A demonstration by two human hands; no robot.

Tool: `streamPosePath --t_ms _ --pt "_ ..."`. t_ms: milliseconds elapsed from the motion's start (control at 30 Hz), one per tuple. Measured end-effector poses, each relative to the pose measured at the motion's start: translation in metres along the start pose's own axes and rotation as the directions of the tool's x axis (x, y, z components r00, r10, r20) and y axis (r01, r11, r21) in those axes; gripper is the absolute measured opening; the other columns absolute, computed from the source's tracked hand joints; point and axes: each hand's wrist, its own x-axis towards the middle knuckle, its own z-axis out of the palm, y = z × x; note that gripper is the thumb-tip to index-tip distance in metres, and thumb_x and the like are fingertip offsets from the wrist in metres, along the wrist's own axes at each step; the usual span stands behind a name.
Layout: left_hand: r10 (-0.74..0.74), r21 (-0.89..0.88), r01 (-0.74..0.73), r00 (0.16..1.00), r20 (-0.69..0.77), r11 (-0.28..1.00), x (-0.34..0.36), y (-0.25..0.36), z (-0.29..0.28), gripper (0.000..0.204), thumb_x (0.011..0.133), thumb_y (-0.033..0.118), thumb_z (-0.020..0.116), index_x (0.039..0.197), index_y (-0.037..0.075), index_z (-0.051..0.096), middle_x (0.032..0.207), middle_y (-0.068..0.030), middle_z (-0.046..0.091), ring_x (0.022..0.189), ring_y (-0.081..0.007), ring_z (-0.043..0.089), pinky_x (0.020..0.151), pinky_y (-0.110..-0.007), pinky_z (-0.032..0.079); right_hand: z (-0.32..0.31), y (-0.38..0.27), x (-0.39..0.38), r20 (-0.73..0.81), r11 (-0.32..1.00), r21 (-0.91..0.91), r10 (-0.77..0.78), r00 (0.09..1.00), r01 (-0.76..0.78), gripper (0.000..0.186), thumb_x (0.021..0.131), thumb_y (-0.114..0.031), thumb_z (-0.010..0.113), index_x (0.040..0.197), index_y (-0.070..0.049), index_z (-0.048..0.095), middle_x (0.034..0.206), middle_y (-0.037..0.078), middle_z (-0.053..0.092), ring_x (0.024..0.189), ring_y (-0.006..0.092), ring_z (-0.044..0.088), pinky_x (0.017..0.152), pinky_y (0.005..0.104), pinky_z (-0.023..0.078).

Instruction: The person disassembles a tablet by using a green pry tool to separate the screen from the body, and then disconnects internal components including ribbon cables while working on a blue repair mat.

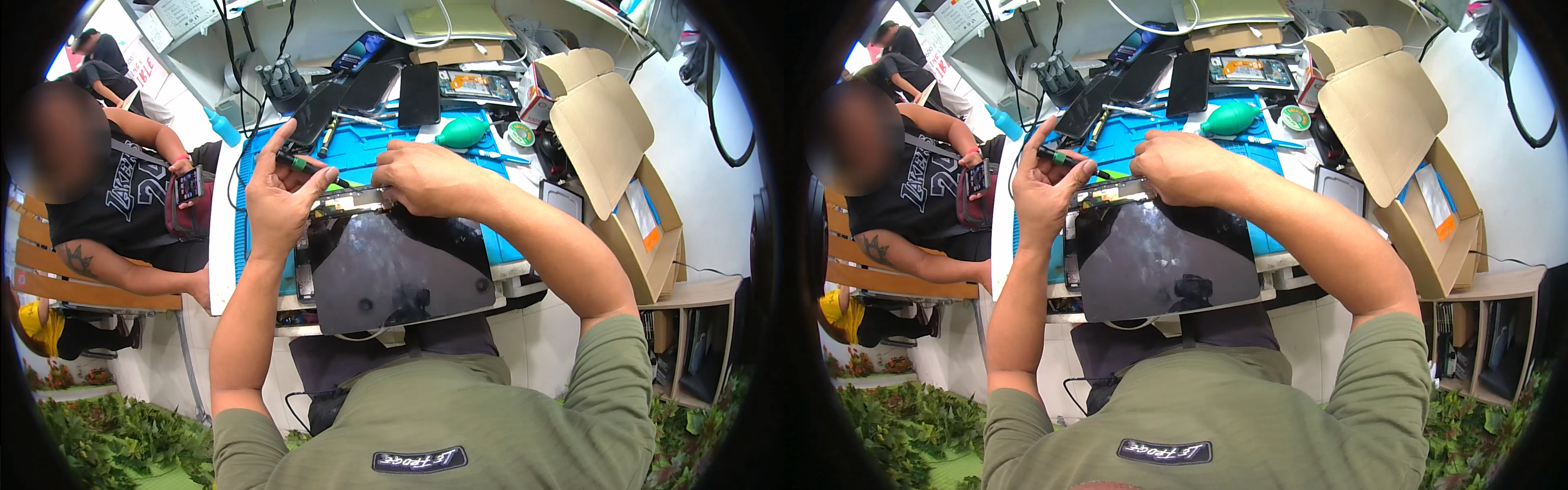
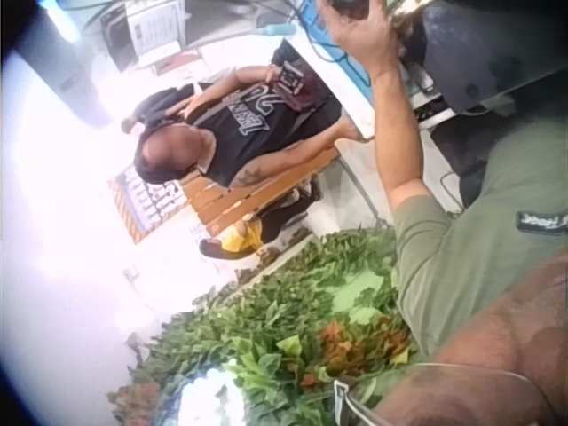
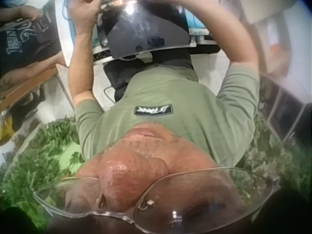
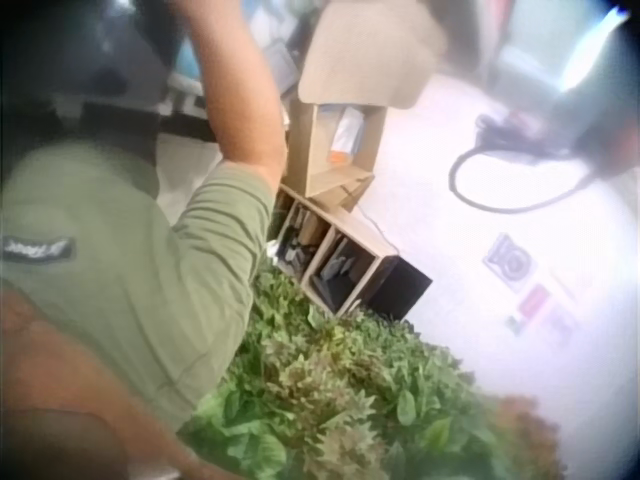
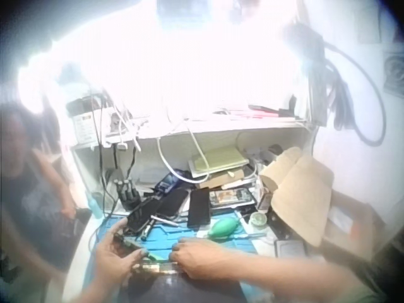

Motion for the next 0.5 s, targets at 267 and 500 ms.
streamPosePath --t_ms 267,500 --pt "0.000 -0.158 -0.020 0.992 -0.124 0.987 0.011 -0.011 -0.013 0.077 0.090 -0.004 0.086 0.157 -0.002 0.046 0.103 -0.0122 0.078 0.094 -0.0141 0.074 0.083 -0.028 0.063 0.013 -0.002 0.052 -0.118 0.991 0.130 0.045 0.992 -0.030 0.016 0.090 -0.017 0.078 0.091 -0.001 0.078 0.097 0.017 0.076 0.100 0.0392 0.073 0.091 0.0502 0.058" --pt "0.067 -0.119 -0.101 0.964 -0.256 0.988 0.016 -0.009 -0.024 0.076 0.092 -0.006 0.084 0.157 -0.001 0.045 0.103 -0.0105 0.076 0.096 -0.0132 0.074 0.088 -0.028 0.063 0.026 0.024 0.084 -0.096 0.999 0.007 0.040 0.995 -0.039 0.013 0.093 -0.011 0.070 0.095 -0.002 0.079 0.096 0.016 0.074 0.106 0.0370 0.070 0.096 0.0495 0.057"
